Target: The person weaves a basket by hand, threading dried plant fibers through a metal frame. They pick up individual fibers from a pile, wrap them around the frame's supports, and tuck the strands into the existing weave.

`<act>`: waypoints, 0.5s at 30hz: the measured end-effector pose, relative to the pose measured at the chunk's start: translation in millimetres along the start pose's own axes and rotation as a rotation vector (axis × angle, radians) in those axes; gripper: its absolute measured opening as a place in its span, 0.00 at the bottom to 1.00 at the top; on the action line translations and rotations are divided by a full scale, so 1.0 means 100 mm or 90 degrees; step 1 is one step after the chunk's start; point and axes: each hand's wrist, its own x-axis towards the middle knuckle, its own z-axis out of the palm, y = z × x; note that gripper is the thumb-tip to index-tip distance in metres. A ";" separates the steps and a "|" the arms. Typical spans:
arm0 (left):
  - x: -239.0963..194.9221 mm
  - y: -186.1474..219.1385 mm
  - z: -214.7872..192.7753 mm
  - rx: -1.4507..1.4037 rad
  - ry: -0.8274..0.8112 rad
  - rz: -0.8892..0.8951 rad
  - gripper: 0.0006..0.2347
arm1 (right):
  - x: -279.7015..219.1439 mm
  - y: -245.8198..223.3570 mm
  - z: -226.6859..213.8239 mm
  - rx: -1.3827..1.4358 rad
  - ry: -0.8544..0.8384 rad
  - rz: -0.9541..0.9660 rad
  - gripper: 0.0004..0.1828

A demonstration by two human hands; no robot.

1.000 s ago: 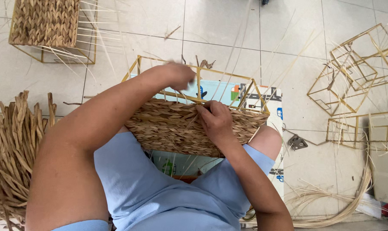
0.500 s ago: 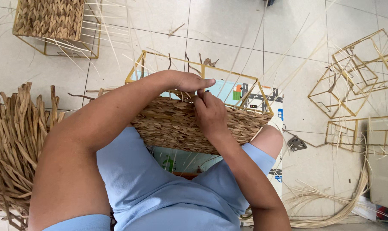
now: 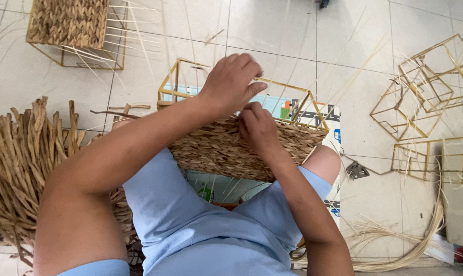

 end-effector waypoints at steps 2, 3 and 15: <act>-0.26 0.18 -0.25 -0.002 0.033 0.057 0.10 | -0.07 0.09 -0.02 0.051 0.044 -0.029 0.12; -0.44 0.25 -0.36 -0.007 0.065 0.118 0.07 | -0.09 0.11 -0.02 0.054 0.043 -0.030 0.12; -2.03 0.82 0.27 -0.121 -0.364 -0.307 0.09 | 0.04 -0.08 -0.36 0.105 -0.220 0.117 0.21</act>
